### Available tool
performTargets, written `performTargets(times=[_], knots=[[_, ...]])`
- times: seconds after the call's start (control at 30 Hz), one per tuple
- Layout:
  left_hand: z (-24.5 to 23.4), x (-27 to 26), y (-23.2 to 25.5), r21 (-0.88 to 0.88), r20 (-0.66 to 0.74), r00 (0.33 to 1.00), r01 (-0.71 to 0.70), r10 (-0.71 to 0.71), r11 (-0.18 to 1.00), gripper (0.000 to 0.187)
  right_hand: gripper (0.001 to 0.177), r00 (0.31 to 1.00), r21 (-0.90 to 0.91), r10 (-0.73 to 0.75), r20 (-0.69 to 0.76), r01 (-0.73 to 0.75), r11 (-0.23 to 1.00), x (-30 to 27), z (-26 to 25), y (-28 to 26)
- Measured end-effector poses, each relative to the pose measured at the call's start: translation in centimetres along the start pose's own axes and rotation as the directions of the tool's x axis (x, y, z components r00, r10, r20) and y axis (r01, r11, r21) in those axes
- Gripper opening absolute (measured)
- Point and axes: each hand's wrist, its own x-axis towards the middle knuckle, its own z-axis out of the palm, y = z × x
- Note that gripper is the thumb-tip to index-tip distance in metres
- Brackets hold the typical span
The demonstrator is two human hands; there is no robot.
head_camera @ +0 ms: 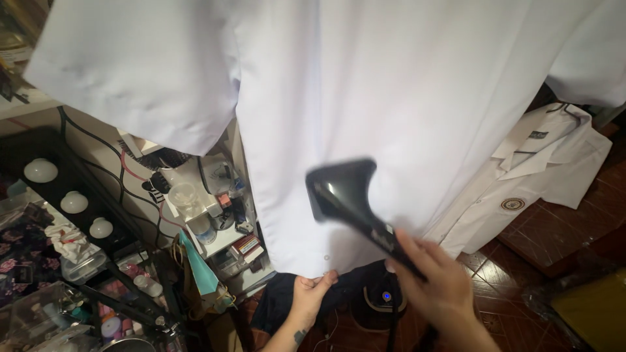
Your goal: Use a handheld garment steamer to remove wrinkles from a white short-sleeved shirt.
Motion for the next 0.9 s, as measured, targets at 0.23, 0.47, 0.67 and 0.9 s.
performTargets(times=[0.23, 0.47, 0.67, 0.9], knots=[[-0.8, 0.2, -1.6, 0.053, 0.026, 0.999, -0.035, 0.034, 0.998, 0.015, 0.050, 0.938, 0.053, -0.248, -0.240, 0.268, 0.962, 8.6, -2.1, -2.8], [-0.7, -0.9, -2.0, 0.070, 0.034, 0.999, -0.028, 0.025, 0.997, 0.011, 0.057, 0.896, -0.044, -0.291, -0.334, 0.294, 0.955, 13.9, -5.6, -5.0], [0.2, -1.7, -0.5, 0.059, -0.001, 0.999, 0.044, -0.044, 0.997, 0.005, 0.049, 0.881, -0.006, -0.322, -0.347, 0.342, 0.940, 11.6, -5.6, -4.3], [-1.0, -0.4, -1.6, 0.072, 0.037, 0.999, 0.034, -0.037, 0.997, 0.009, 0.064, 0.993, -0.074, -0.099, -0.059, 0.095, 0.993, -2.0, 1.6, 2.1]])
